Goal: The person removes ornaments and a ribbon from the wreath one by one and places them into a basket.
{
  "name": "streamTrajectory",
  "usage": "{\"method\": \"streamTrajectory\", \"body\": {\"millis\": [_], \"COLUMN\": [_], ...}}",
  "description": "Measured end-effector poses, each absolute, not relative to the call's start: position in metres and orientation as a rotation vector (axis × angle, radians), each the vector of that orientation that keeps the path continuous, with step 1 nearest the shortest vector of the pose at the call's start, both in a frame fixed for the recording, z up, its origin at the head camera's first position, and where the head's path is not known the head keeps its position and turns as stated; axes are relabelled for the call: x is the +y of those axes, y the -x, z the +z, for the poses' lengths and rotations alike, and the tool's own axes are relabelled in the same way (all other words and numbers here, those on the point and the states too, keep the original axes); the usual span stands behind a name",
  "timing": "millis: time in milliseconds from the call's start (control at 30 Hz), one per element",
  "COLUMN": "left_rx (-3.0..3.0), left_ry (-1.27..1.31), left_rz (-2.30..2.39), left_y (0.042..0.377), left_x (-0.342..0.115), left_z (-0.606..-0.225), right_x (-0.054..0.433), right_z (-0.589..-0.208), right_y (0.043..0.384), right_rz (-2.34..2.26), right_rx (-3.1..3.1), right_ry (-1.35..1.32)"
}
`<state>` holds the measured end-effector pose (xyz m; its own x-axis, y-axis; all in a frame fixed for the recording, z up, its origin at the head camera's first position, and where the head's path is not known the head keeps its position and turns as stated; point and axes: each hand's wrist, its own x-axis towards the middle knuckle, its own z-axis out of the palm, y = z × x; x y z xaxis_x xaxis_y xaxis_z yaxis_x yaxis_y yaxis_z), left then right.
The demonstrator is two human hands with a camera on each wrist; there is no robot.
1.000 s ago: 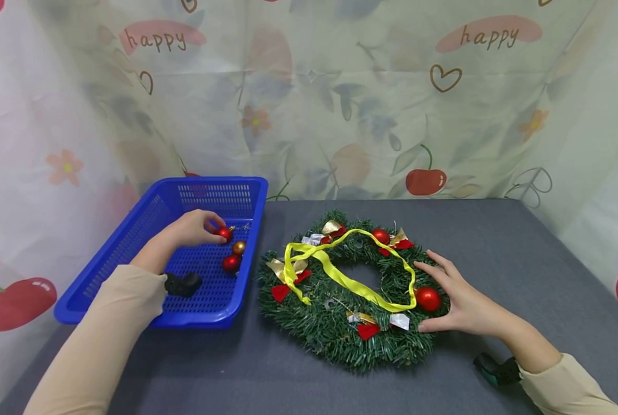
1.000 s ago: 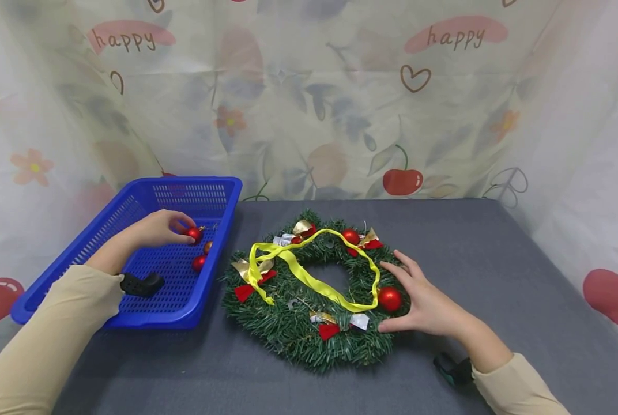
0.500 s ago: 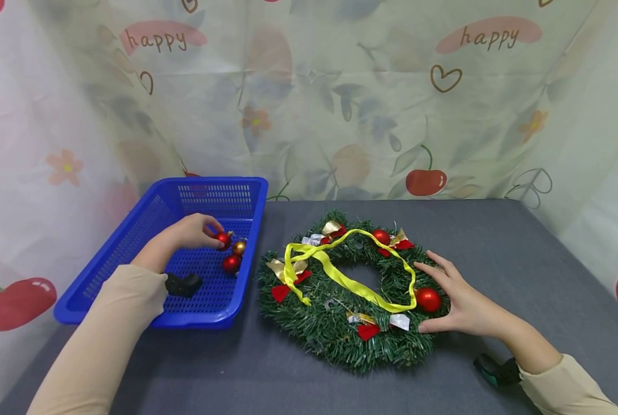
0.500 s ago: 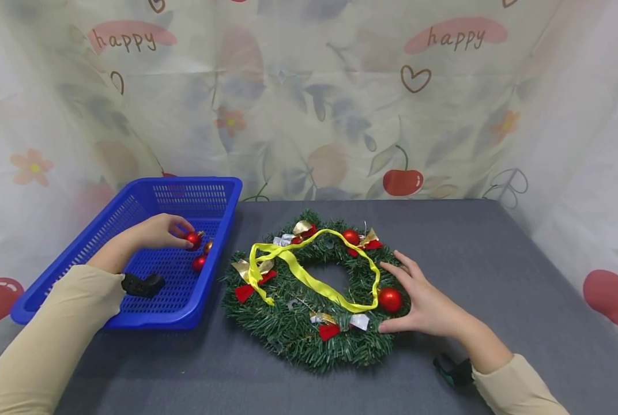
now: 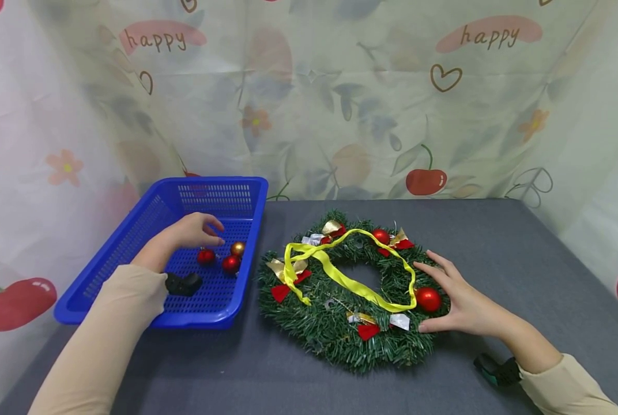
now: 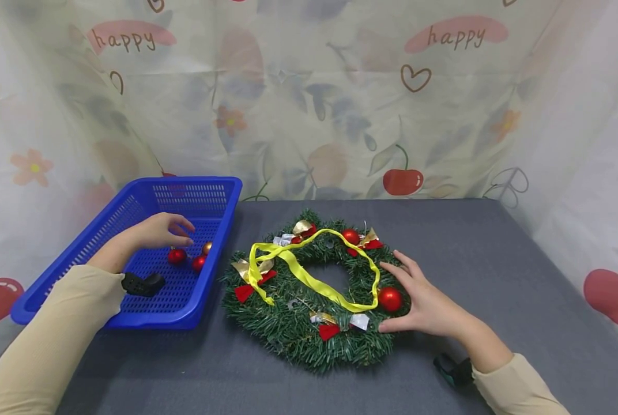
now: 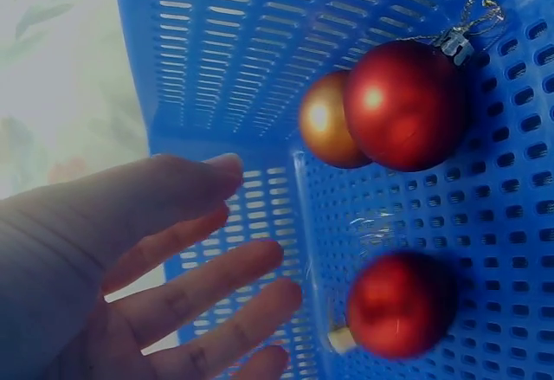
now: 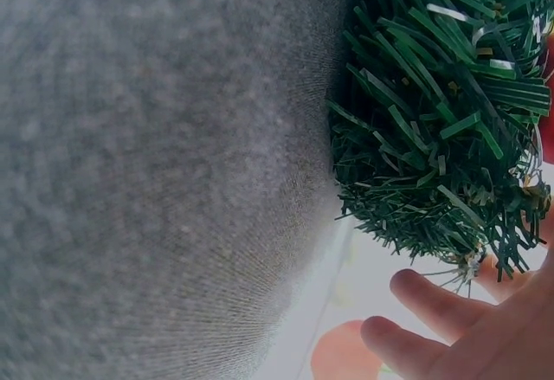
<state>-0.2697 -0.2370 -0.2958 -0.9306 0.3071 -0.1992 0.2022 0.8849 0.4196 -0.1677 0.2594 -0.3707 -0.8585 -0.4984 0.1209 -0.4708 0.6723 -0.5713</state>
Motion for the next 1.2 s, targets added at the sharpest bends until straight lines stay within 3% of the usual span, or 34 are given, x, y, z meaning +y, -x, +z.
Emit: {"method": "streamTrajectory", "body": {"millis": [333,1200], "left_rx": [2.908,2.755], "left_ry": [-0.506,-0.956], "left_rz": [0.703,0.65], "left_y": [0.256,0.215], "left_x": [-0.214,-0.094], "left_z": [-0.277,-0.244], "right_x": [0.259,0.259], "right_z": [-0.37,-0.367], "right_y": [0.167,0.167], "right_rz": [-0.93,-0.865], "right_rx": [2.844,2.907], "right_ry": [0.813,0.873]}}
